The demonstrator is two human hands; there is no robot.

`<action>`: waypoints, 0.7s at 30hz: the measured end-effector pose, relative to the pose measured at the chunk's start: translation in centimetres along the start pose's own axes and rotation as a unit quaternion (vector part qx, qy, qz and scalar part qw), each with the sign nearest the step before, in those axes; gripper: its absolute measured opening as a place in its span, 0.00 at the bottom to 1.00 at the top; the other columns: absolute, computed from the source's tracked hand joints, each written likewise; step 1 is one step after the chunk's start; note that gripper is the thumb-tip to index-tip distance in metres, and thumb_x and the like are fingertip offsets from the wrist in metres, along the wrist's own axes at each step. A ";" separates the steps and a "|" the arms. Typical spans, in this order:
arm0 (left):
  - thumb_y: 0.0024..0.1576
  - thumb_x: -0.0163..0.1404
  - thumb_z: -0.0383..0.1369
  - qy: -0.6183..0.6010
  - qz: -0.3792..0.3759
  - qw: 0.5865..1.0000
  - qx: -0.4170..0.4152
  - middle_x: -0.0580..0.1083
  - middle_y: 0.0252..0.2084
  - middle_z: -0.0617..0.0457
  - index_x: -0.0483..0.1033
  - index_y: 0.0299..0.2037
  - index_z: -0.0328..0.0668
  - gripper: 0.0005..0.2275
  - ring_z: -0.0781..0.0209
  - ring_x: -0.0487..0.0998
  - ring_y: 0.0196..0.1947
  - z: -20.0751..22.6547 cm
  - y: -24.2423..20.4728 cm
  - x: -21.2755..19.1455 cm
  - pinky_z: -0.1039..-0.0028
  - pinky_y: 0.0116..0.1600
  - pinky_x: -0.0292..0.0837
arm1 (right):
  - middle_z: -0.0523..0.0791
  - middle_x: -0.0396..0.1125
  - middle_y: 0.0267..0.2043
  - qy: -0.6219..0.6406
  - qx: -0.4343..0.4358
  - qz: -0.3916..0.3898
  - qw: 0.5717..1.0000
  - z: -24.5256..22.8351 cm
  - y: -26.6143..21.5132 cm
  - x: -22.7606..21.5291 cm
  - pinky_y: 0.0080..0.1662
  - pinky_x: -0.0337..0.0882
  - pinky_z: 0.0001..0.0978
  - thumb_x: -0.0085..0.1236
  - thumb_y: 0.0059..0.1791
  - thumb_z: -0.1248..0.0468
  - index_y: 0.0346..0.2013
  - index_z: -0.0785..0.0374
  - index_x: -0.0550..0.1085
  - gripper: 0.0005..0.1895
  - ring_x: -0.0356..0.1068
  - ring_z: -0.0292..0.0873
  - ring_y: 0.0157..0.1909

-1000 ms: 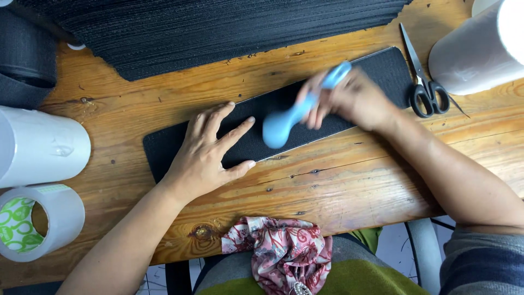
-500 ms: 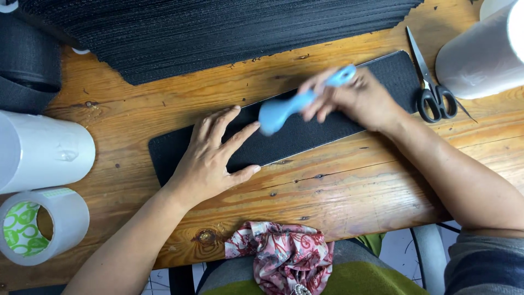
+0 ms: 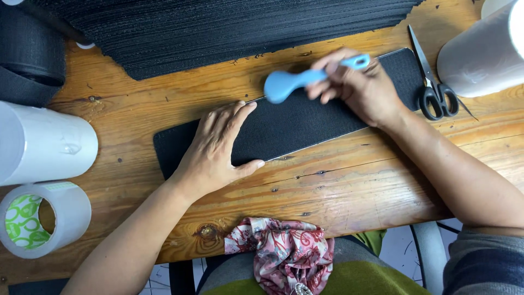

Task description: Applying glue to the edges of black material strips using a blue spatula

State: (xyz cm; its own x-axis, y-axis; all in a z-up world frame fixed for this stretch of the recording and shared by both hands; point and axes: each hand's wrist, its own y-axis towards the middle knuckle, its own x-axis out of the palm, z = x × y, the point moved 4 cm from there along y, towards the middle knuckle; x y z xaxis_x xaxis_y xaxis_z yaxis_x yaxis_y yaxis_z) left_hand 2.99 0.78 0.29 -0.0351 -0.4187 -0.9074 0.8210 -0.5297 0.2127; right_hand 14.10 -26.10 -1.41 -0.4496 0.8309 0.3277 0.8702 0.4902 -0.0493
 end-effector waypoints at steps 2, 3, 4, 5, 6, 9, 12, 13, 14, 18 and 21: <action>0.53 0.61 0.51 0.000 0.002 1.000 0.003 0.63 0.71 0.41 0.53 0.74 0.37 0.44 0.44 0.64 0.65 0.1 0.1 -0.2 0.57 0.71 0.56 | 0.58 0.76 0.38 -0.060 0.039 -0.082 0.994 -0.4 -0.9 2.4 0.38 0.82 0.28 0.53 0.55 0.64 0.48 0.69 0.75 0.11 0.80 0.49 0.37; 0.53 0.61 0.51 0.000 0.002 1.000 0.005 0.64 0.70 0.42 0.53 0.73 0.37 0.44 0.45 0.65 0.65 0.2 0.1 -0.3 0.57 0.71 0.57 | 0.57 0.77 0.34 -0.119 0.078 -0.164 0.976 -0.4 -1.5 3.9 0.35 0.82 0.30 0.53 0.54 0.64 0.44 0.69 0.77 0.11 0.80 0.48 0.33; 0.53 0.61 0.51 0.000 0.003 1.000 0.004 0.64 0.70 0.42 0.53 0.73 0.37 0.44 0.45 0.65 0.65 0.2 0.1 -0.3 0.57 0.71 0.57 | 0.57 0.77 0.34 -0.119 0.078 -0.165 0.976 -0.4 -1.5 3.7 0.35 0.82 0.30 0.53 0.54 0.64 0.44 0.69 0.77 0.11 0.80 0.48 0.33; 0.52 0.62 0.51 -0.007 -0.001 1.000 0.002 0.64 0.70 0.42 0.53 0.73 0.38 0.44 0.44 0.65 0.65 0.2 0.1 -0.3 0.57 0.70 0.56 | 0.57 0.77 0.37 -0.095 0.048 -0.164 0.981 -0.6 -1.4 3.5 0.36 0.82 0.31 0.52 0.55 0.63 0.46 0.69 0.76 0.12 0.80 0.49 0.35; 0.51 0.62 0.50 -0.015 -0.005 1.000 0.001 0.64 0.69 0.41 0.53 0.73 0.38 0.44 0.44 0.64 0.65 0.2 0.1 -0.3 0.57 0.70 0.56 | 0.57 0.76 0.40 -0.071 0.018 -0.163 0.984 -0.9 -1.4 3.3 0.36 0.82 0.31 0.51 0.56 0.61 0.49 0.68 0.75 0.13 0.80 0.50 0.38; 0.54 0.61 0.50 -0.015 -0.004 1.000 0.008 0.64 0.69 0.41 0.53 0.73 0.38 0.42 0.44 0.65 0.65 0.2 0.1 -0.6 0.56 0.70 0.57 | 0.59 0.75 0.43 0.001 0.021 -0.007 1.000 0.2 0.0 0.1 0.41 0.81 0.25 0.51 0.57 0.63 0.53 0.69 0.73 0.14 0.79 0.49 0.41; 0.52 0.62 0.49 -0.025 -0.004 1.000 0.007 0.64 0.69 0.42 0.54 0.73 0.37 0.42 0.45 0.64 0.66 0.0 0.0 -0.4 0.57 0.71 0.56 | 0.61 0.75 0.42 -0.044 0.014 -0.127 0.991 -0.1 -1.1 2.2 0.37 0.82 0.32 0.50 0.54 0.66 0.47 0.71 0.73 0.11 0.80 0.54 0.38; 0.52 0.62 0.49 -0.025 -0.003 1.000 0.006 0.64 0.69 0.42 0.54 0.73 0.37 0.42 0.45 0.64 0.66 0.0 0.0 -0.5 0.57 0.71 0.56 | 0.61 0.75 0.42 -0.044 0.014 -0.127 0.991 -0.6 -1.2 2.9 0.37 0.82 0.32 0.50 0.54 0.66 0.47 0.71 0.73 0.11 0.80 0.54 0.38; 0.52 0.62 0.49 -0.032 -0.006 0.999 0.006 0.64 0.68 0.42 0.56 0.72 0.38 0.41 0.45 0.64 0.66 0.0 0.0 -0.5 0.57 0.71 0.56 | 0.58 0.77 0.40 -0.088 0.042 -0.170 0.981 -0.6 -1.6 3.9 0.39 0.81 0.31 0.51 0.55 0.63 0.46 0.69 0.76 0.12 0.80 0.50 0.38; 0.52 0.62 0.49 -0.040 -0.022 0.999 -0.005 0.63 0.69 0.41 0.60 0.69 0.43 0.38 0.43 0.63 0.66 -0.2 0.0 -0.3 0.55 0.71 0.54 | 0.57 0.76 0.41 -0.095 -0.012 -0.134 0.986 -0.2 -0.8 1.6 0.40 0.82 0.32 0.53 0.55 0.58 0.48 0.68 0.75 0.15 0.80 0.50 0.39; 0.52 0.62 0.48 -0.039 -0.012 0.999 0.003 0.62 0.68 0.42 0.60 0.70 0.42 0.38 0.44 0.63 0.67 -0.1 -0.1 -0.5 0.54 0.72 0.55 | 0.57 0.75 0.40 -0.003 -0.001 -0.059 0.998 -0.4 -0.4 0.7 0.39 0.80 0.26 0.52 0.57 0.63 0.46 0.68 0.76 0.11 0.78 0.48 0.37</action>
State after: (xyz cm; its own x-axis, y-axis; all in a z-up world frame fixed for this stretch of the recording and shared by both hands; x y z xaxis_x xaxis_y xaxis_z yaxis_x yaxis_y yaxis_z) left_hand 2.96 1.07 0.68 -0.0987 -0.4629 -0.8809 0.8165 -0.5438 0.1942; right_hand 13.50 -25.80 -0.82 -0.5502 0.7692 0.3249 0.8117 0.5840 -0.0079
